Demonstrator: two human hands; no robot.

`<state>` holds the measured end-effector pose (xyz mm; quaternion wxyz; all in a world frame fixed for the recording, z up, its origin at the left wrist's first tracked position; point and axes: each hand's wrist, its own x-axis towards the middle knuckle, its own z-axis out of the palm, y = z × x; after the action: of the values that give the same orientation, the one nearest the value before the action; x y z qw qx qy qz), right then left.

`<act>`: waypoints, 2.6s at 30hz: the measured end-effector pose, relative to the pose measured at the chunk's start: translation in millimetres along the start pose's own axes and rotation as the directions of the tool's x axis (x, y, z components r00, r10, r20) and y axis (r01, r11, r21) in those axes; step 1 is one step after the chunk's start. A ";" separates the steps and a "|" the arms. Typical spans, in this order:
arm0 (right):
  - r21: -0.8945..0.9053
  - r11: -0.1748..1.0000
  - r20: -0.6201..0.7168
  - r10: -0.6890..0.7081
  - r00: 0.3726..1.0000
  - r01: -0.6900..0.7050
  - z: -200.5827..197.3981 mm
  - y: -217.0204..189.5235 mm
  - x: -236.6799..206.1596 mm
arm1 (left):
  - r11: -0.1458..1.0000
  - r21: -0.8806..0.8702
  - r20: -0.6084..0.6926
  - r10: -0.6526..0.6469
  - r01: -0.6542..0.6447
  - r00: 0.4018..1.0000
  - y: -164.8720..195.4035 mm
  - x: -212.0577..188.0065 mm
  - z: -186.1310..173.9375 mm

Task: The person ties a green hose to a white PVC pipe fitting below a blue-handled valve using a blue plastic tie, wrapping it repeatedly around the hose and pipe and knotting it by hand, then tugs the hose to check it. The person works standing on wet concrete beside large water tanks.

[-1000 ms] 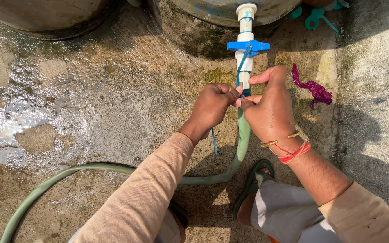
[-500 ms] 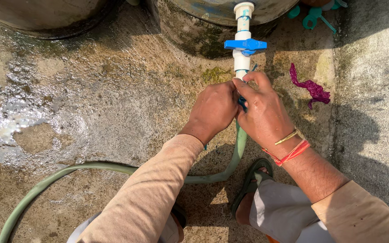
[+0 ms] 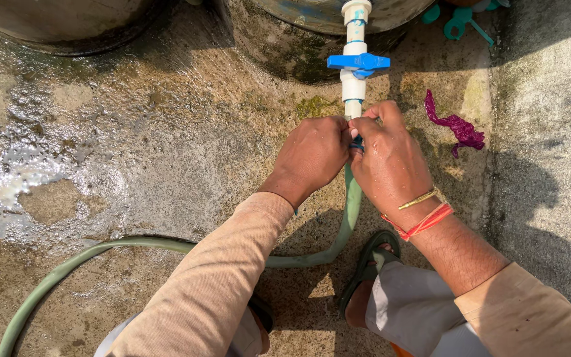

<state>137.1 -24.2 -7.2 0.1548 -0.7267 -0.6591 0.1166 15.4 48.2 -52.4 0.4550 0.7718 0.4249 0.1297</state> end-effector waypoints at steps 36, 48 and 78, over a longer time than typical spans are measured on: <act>0.341 0.768 0.433 0.383 0.816 -0.542 -24.6 41.8 11.8 | 0.985 -0.141 0.064 -0.091 0.099 0.994 -2.7 -1.4 -31.7; 0.250 0.706 0.505 0.489 0.711 -0.663 -23.3 122.0 4.4 | 0.975 0.075 -0.009 -0.210 0.210 0.978 -58.7 8.4 -44.9; 0.852 -0.478 0.422 0.387 0.820 -0.213 9.7 101.5 9.7 | 0.348 -0.938 -0.048 -0.106 -0.008 0.993 -2.5 10.0 16.6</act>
<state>228.1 -22.3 -54.3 0.6664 -0.4450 -0.0176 0.5980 29.8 46.7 -65.5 0.7956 0.3537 0.3199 0.3736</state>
